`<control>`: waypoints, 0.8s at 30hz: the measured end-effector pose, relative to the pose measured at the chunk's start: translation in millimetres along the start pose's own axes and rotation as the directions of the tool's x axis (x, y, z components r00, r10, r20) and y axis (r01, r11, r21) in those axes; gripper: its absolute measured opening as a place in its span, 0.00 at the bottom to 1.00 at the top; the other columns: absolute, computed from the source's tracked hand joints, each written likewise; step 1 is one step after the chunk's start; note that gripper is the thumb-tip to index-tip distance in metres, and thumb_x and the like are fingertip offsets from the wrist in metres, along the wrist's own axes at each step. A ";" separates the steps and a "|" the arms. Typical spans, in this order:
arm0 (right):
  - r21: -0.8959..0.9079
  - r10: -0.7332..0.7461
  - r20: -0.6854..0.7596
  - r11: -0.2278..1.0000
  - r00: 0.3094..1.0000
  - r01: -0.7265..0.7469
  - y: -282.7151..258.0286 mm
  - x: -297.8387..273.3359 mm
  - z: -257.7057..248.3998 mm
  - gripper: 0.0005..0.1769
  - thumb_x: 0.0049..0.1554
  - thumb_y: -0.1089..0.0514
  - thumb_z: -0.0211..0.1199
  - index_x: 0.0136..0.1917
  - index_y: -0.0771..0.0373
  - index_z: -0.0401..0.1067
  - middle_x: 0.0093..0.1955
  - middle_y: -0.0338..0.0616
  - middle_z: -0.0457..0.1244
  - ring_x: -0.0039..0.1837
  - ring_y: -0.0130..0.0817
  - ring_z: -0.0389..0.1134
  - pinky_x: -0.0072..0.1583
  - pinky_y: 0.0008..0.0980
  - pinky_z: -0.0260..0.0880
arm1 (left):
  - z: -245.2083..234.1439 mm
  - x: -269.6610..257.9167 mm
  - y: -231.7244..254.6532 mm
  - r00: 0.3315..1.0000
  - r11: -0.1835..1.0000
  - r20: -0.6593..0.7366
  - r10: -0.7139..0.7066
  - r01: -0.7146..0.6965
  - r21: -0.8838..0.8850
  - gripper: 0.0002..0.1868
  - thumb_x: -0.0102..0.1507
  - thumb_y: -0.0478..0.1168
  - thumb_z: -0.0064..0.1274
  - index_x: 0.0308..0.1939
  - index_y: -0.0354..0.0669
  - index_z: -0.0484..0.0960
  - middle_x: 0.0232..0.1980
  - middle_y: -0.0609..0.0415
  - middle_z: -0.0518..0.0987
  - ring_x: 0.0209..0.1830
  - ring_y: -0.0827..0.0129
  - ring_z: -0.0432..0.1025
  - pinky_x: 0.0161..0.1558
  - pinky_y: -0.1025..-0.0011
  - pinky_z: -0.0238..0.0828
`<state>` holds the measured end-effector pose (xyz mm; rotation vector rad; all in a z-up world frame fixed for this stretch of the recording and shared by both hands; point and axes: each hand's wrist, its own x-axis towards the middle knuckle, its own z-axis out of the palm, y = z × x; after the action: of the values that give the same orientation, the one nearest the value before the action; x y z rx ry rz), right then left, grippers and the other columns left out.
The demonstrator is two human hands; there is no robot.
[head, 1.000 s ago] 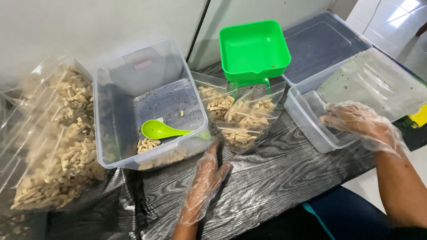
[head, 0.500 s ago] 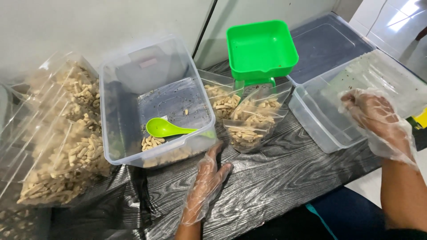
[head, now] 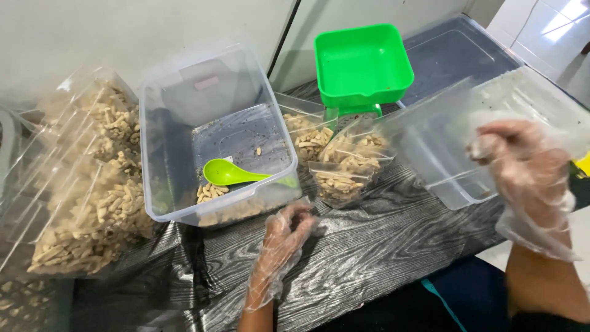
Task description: Packaging small snack items into plastic bags and weighing them on a scale.
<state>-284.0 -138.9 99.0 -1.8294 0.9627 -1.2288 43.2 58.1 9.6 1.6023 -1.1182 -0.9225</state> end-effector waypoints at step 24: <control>0.294 -0.368 0.916 0.343 -0.160 0.892 -26.6 -131.0 237.0 0.21 0.69 0.46 0.47 0.67 0.59 0.68 0.74 0.59 0.58 0.78 0.54 0.54 0.80 0.59 0.40 | 7.2 -40.0 -43.5 0.876 0.374 0.465 0.127 0.392 -0.841 0.47 0.65 0.34 0.55 0.83 0.59 0.47 0.74 0.49 0.66 0.72 0.62 0.64 0.74 0.62 0.61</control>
<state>-89.9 24.5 0.8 -3.0407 -0.7262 0.0197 35.1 100.2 -31.6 0.4854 -0.4885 -1.7271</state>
